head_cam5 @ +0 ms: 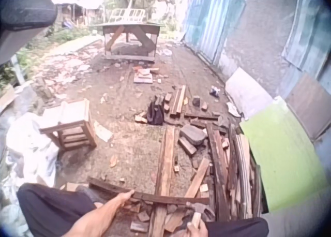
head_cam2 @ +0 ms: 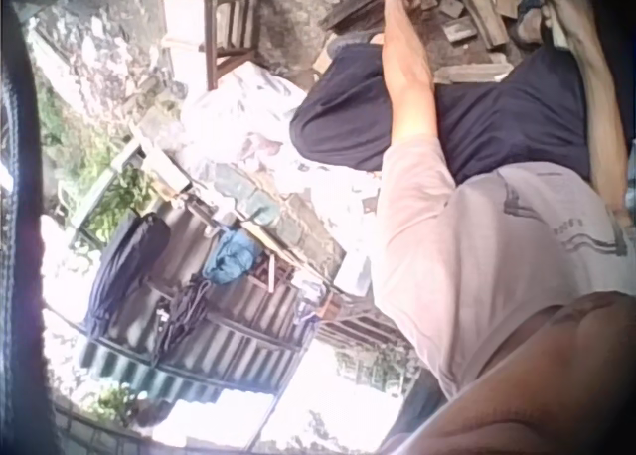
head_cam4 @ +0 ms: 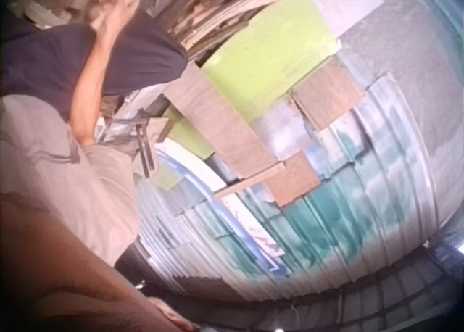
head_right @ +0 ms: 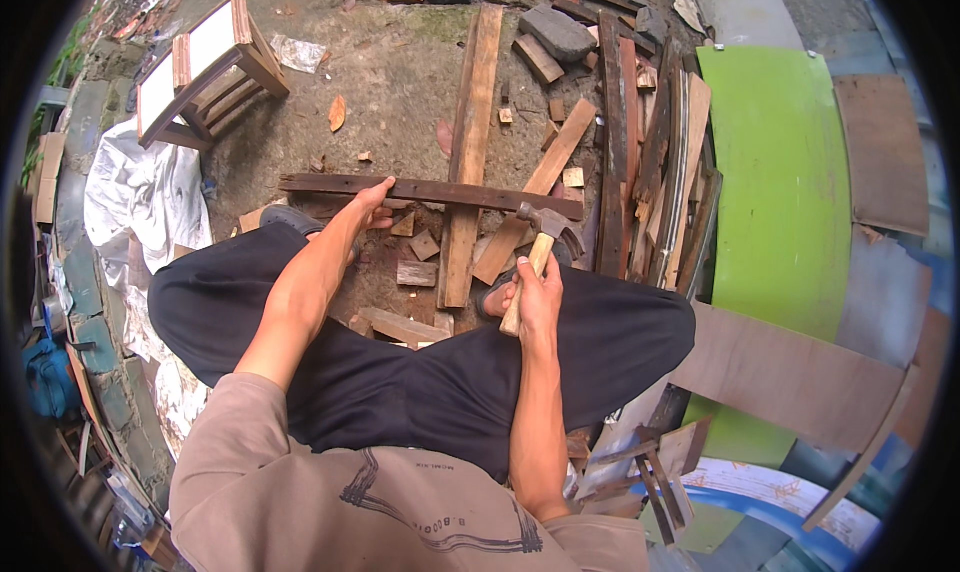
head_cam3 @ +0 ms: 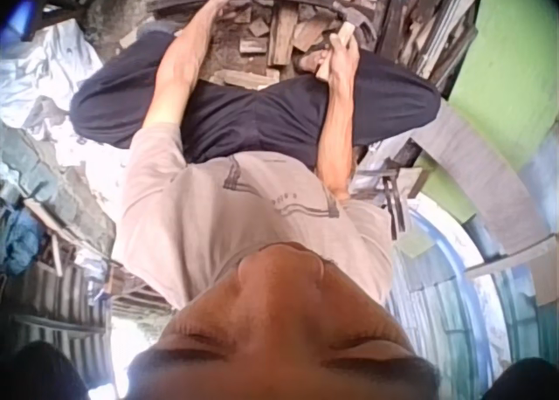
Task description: The person sits on the ground and uses a hammer to strike a long wooden plank, then uses a hand saw to cut the plank. The person also handles smaller wood pieces and a metal ruler during the process.
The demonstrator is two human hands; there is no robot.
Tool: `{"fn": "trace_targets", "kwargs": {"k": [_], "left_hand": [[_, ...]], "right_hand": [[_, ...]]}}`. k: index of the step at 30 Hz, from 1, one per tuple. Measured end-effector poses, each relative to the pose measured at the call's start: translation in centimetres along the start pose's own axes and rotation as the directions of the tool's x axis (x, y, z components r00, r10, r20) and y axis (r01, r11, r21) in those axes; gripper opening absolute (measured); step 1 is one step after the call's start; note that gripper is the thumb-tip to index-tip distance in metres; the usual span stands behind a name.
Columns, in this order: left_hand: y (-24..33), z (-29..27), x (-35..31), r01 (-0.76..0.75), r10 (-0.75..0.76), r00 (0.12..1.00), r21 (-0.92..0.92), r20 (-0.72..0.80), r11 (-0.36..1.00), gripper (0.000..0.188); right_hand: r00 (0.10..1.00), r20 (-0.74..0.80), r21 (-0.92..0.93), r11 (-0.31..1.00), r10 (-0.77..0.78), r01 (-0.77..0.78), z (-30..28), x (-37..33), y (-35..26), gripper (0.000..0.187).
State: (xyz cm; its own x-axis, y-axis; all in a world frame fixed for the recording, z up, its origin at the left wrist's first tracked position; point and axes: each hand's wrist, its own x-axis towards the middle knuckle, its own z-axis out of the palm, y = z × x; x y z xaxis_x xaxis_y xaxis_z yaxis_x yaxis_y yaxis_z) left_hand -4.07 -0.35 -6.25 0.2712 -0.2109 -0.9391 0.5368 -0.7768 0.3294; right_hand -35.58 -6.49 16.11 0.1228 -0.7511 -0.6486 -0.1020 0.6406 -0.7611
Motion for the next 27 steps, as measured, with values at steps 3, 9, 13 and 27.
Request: {"fn": "trace_targets", "kwargs": {"k": [3,9,13,27], "left_hand": [[0.7,-2.3,-1.2,0.065,-0.054,0.997,0.257,-0.052,0.964,0.104],[-0.7,-1.2,-4.3,-0.157,0.663,0.62,0.761,-0.42,0.63,0.073],[-3.1,-2.1,-3.3,-0.435,0.871,0.474,0.825,-0.131,0.361,0.035],[-15.4,5.8,-1.9,-0.332,0.365,0.843,0.916,0.395,-0.226,0.047]], "right_hand": [[1.0,0.003,-0.006,1.0,0.005,-0.005,0.4,-0.2,-0.1,0.029],[1.0,0.02,-0.03,0.999,0.021,-0.02,0.5,-0.3,0.1,0.047],[1.0,0.02,-0.079,0.997,0.023,-0.021,0.4,-0.4,0.4,0.046],[0.999,0.048,-0.162,0.987,0.015,-0.007,-0.3,-0.8,2.6,0.045]]}}
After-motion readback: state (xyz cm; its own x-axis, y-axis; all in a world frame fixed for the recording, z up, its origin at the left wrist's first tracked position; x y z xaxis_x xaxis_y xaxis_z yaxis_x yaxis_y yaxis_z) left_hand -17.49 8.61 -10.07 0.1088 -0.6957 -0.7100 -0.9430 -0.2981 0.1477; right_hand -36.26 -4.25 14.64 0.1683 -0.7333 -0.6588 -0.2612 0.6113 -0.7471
